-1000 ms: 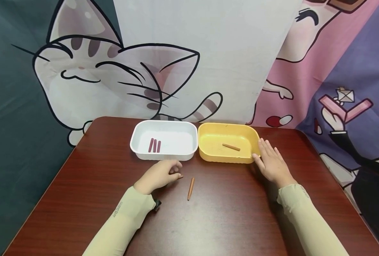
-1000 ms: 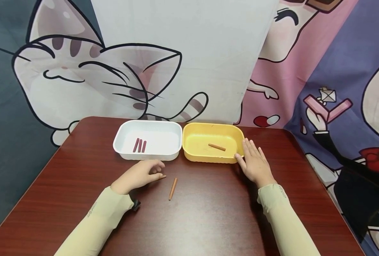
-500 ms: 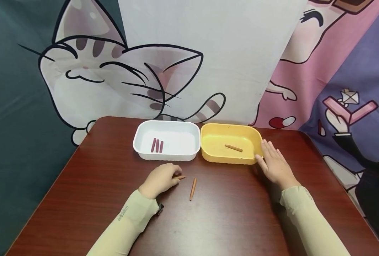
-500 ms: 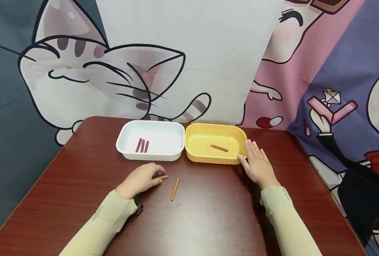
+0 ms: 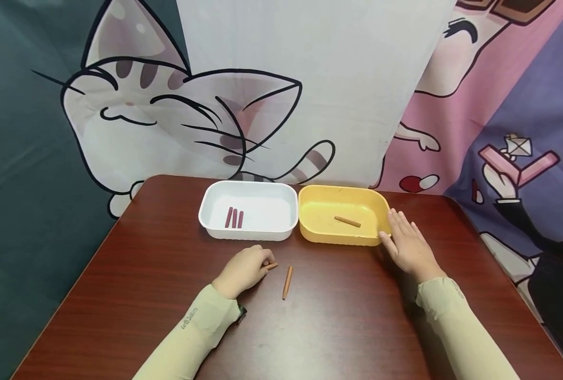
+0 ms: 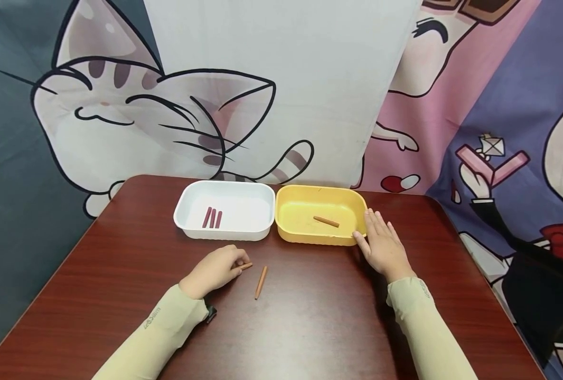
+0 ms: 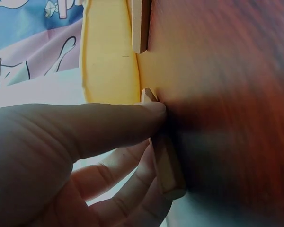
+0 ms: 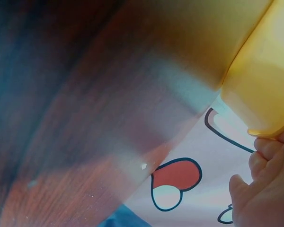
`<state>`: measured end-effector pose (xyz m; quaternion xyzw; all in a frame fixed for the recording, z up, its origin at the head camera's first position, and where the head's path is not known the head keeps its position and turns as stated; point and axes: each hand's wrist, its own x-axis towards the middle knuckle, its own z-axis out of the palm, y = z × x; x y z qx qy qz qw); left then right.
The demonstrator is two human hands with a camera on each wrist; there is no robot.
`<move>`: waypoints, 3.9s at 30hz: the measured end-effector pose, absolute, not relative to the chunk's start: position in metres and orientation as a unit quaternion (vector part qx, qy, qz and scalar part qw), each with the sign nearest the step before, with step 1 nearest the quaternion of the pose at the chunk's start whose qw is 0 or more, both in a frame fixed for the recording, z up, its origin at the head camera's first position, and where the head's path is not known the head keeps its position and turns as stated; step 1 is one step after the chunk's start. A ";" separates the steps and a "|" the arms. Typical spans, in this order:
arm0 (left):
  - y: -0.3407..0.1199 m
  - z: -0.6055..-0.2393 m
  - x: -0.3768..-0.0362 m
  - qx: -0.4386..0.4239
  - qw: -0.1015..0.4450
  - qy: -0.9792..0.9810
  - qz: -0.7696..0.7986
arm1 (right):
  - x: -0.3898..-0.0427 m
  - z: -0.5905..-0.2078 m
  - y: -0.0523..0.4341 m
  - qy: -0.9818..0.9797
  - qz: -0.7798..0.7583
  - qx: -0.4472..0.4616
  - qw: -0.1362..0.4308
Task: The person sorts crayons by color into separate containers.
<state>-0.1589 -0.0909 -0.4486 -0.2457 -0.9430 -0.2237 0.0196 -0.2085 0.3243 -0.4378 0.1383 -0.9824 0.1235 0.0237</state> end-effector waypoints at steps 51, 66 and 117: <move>-0.048 -0.423 -0.197 -0.045 -0.210 -0.589 -0.779 | -0.211 -0.437 0.325 -0.983 0.130 0.127 0.009; 0.015 -0.405 -0.239 -0.021 -0.157 -0.582 -0.798 | -0.209 -0.439 0.326 -0.982 0.134 0.130 0.020; -0.017 -0.396 -0.206 -0.191 -0.076 -0.814 -0.542 | -0.211 -0.437 0.324 -0.981 0.140 0.134 0.025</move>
